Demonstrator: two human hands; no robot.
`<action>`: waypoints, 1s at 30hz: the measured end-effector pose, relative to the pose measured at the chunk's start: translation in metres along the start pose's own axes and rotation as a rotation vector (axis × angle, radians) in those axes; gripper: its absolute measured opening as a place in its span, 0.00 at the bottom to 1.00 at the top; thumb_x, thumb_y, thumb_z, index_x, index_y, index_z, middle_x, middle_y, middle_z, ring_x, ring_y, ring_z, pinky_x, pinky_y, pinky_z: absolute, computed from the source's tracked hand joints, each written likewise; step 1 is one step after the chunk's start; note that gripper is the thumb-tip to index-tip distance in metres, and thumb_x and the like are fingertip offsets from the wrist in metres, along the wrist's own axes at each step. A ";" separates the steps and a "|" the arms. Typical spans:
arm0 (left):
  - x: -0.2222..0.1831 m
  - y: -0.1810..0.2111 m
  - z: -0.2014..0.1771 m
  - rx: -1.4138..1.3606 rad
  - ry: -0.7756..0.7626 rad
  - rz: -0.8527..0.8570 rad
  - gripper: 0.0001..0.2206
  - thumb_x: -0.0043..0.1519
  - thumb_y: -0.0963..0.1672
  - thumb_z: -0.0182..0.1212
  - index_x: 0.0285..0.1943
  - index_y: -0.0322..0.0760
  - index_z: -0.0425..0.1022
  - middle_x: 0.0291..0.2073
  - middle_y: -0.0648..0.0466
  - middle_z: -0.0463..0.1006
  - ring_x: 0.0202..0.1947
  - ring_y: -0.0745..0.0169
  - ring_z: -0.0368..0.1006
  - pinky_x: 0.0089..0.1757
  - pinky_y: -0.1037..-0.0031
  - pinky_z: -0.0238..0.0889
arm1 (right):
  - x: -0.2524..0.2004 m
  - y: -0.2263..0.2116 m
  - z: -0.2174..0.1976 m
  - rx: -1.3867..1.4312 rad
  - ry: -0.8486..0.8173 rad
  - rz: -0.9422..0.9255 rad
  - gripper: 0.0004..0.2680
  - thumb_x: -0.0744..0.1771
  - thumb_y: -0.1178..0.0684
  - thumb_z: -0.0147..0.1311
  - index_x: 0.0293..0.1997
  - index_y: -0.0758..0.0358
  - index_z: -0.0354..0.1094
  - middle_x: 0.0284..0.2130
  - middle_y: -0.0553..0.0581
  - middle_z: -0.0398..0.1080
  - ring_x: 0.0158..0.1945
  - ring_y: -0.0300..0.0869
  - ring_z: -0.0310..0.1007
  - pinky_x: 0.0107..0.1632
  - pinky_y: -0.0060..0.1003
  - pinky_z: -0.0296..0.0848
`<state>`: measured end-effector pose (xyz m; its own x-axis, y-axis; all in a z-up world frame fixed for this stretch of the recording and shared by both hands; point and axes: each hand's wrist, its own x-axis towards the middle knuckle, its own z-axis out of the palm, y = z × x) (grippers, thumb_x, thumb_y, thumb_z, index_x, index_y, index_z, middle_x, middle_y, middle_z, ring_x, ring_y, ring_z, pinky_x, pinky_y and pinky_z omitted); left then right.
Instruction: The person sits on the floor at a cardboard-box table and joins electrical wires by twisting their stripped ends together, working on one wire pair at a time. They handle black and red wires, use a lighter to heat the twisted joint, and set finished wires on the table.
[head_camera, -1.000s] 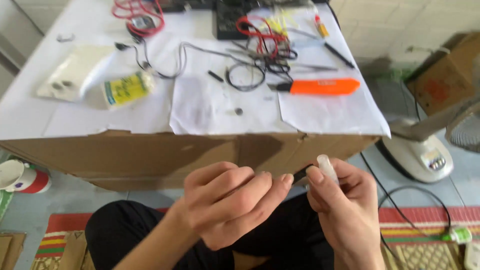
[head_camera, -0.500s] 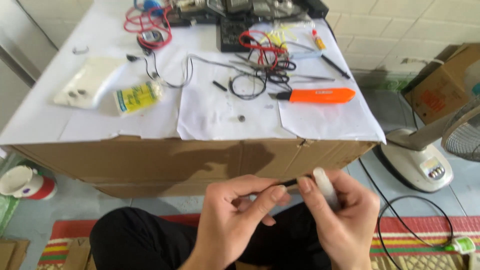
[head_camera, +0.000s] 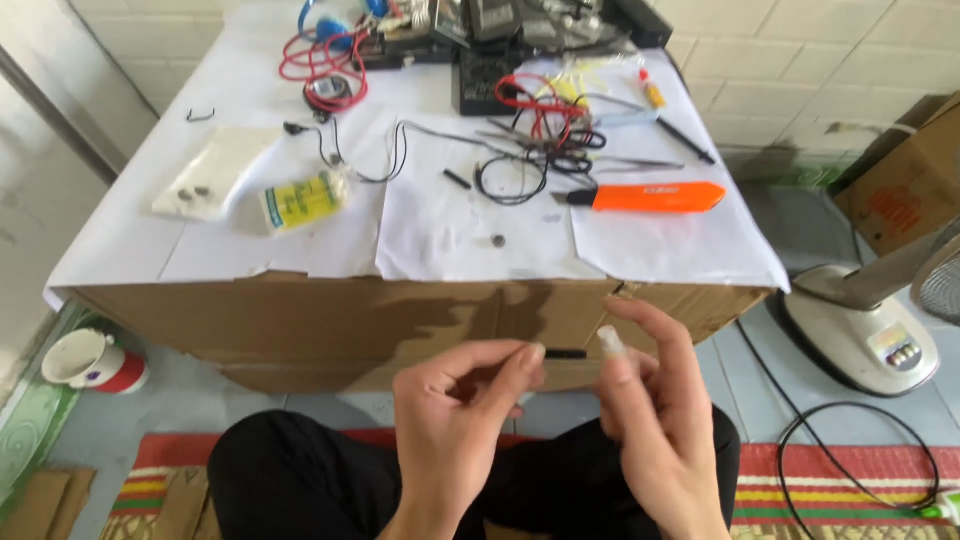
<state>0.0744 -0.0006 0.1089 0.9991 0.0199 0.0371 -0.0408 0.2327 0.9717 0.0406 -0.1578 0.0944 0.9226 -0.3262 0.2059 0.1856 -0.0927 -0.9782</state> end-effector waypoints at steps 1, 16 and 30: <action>0.000 -0.001 0.000 -0.029 0.011 0.060 0.07 0.53 0.39 0.72 0.35 0.22 0.88 0.20 0.49 0.85 0.17 0.73 0.69 0.20 0.84 0.60 | -0.001 0.000 0.000 0.233 -0.064 0.083 0.15 0.70 0.58 0.42 0.65 0.61 0.60 0.21 0.51 0.57 0.23 0.35 0.49 0.23 0.28 0.49; -0.010 0.006 0.004 0.007 -0.040 0.118 0.03 0.54 0.36 0.69 0.28 0.24 0.84 0.18 0.52 0.81 0.16 0.77 0.59 0.22 0.86 0.54 | -0.015 0.006 -0.011 0.168 -0.080 -0.086 0.11 0.69 0.60 0.43 0.58 0.64 0.60 0.22 0.52 0.61 0.24 0.34 0.52 0.26 0.26 0.51; -0.005 0.002 0.005 -0.054 -0.066 0.053 0.05 0.56 0.37 0.69 0.27 0.25 0.83 0.13 0.55 0.75 0.14 0.77 0.55 0.19 0.85 0.47 | 0.003 -0.013 -0.009 -0.541 -0.066 -0.558 0.05 0.66 0.64 0.51 0.44 0.72 0.70 0.15 0.49 0.64 0.17 0.34 0.52 0.24 0.27 0.53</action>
<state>0.0692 -0.0050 0.1119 0.9940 -0.0305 0.1053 -0.0924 0.2848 0.9541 0.0384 -0.1662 0.1077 0.7626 -0.0417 0.6456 0.4528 -0.6783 -0.5787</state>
